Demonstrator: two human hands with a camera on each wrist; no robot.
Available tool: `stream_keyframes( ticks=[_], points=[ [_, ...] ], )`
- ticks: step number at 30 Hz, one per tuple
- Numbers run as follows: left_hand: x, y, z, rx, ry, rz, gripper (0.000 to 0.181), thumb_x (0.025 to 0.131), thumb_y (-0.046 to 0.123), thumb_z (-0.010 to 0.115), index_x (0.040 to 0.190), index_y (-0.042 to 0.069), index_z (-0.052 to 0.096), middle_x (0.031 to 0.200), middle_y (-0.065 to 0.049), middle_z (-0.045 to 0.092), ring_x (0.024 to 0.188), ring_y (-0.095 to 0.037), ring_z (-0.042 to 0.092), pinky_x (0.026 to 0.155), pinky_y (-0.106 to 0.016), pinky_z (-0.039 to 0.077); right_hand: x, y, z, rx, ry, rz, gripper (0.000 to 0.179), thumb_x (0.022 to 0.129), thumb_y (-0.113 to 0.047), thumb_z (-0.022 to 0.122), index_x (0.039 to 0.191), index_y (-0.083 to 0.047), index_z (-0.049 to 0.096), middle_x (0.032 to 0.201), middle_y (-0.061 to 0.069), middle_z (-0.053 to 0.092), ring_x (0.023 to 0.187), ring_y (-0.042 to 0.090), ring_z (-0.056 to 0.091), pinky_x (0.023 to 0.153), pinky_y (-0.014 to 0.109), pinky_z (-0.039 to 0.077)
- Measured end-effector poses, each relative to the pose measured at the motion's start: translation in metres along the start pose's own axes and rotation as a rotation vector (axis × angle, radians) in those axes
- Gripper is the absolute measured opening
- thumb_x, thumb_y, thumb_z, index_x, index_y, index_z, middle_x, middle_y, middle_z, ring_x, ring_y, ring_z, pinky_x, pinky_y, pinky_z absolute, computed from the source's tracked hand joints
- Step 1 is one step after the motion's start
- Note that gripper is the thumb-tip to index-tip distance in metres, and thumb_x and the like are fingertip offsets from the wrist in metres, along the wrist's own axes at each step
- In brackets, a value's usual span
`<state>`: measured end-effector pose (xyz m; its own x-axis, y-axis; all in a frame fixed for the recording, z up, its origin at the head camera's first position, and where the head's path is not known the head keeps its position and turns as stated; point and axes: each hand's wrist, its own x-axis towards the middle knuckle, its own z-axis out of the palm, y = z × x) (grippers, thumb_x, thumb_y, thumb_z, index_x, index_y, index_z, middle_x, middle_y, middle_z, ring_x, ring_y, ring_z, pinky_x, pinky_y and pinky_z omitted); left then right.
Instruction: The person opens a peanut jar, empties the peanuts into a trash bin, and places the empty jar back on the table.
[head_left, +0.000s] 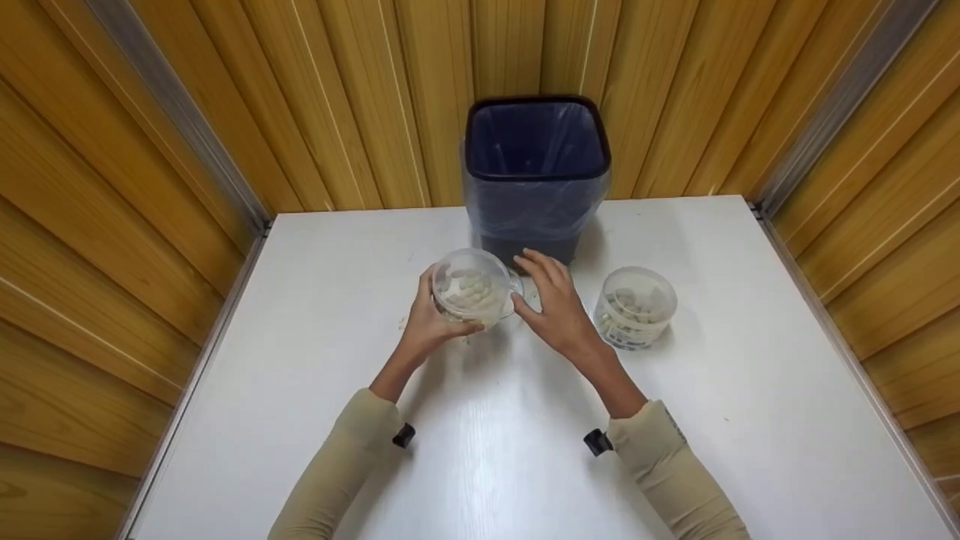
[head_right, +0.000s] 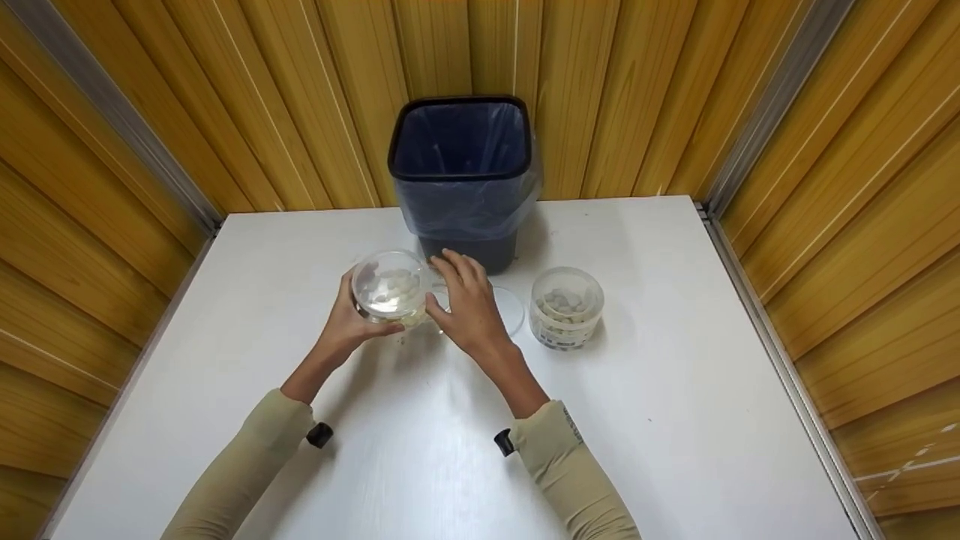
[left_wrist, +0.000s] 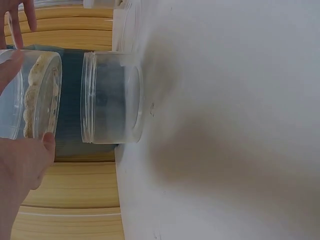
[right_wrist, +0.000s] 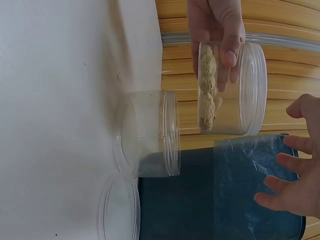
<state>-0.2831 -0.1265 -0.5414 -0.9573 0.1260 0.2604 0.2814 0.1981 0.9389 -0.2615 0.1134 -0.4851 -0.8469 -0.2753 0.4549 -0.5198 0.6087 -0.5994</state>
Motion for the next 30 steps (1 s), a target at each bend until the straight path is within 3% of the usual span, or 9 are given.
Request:
stream_keyframes(
  ticks=[10, 11, 17, 20, 30],
  points=[
    [0.000, 0.003, 0.011, -0.003, -0.014, 0.010, 0.123, 0.056, 0.017, 0.101, 0.156, 0.015, 0.029, 0.151, -0.009, 0.045, 0.137, -0.028, 0.044, 0.114, -0.051, 0.036, -0.004, -0.002, -0.012, -0.041, -0.002, -0.004, 0.052, 0.099, -0.020, 0.065, 0.147, -0.005, 0.051, 0.154, 0.017, 0.043, 0.144, 0.036, 0.034, 0.115, 0.054, 0.034],
    [0.000, 0.008, 0.011, -0.013, -0.016, 0.010, 0.122, 0.057, 0.014, 0.100, 0.156, 0.014, 0.029, 0.151, -0.012, 0.045, 0.138, -0.030, 0.043, 0.114, -0.052, 0.035, -0.004, -0.002, -0.013, -0.043, -0.003, -0.006, 0.053, 0.099, -0.020, 0.065, 0.147, -0.005, 0.051, 0.154, 0.016, 0.042, 0.144, 0.036, 0.034, 0.115, 0.054, 0.034],
    [0.007, 0.010, 0.015, -0.024, -0.028, 0.033, 0.122, 0.056, 0.012, 0.100, 0.155, 0.013, 0.029, 0.151, -0.012, 0.045, 0.138, -0.031, 0.043, 0.114, -0.051, 0.036, -0.004, -0.003, -0.015, -0.066, 0.010, -0.034, 0.053, 0.099, -0.020, 0.065, 0.148, -0.006, 0.049, 0.155, 0.016, 0.041, 0.144, 0.036, 0.034, 0.114, 0.054, 0.035],
    [0.011, 0.005, 0.019, -0.019, -0.042, 0.040, 0.123, 0.056, 0.015, 0.101, 0.155, 0.014, 0.029, 0.151, -0.010, 0.045, 0.137, -0.027, 0.045, 0.113, -0.049, 0.038, -0.005, -0.003, -0.018, -0.081, 0.017, -0.050, 0.053, 0.099, -0.020, 0.066, 0.148, -0.006, 0.050, 0.155, 0.016, 0.042, 0.143, 0.037, 0.034, 0.114, 0.055, 0.035],
    [0.017, 0.011, 0.038, -0.059, -0.107, 0.069, 0.123, 0.057, 0.012, 0.100, 0.156, 0.011, 0.027, 0.151, -0.015, 0.043, 0.135, -0.030, 0.046, 0.110, -0.049, 0.042, -0.007, -0.002, -0.027, -0.092, -0.007, -0.012, 0.056, 0.098, -0.021, 0.067, 0.149, -0.006, 0.049, 0.157, 0.016, 0.039, 0.145, 0.038, 0.032, 0.113, 0.056, 0.036]
  ],
)
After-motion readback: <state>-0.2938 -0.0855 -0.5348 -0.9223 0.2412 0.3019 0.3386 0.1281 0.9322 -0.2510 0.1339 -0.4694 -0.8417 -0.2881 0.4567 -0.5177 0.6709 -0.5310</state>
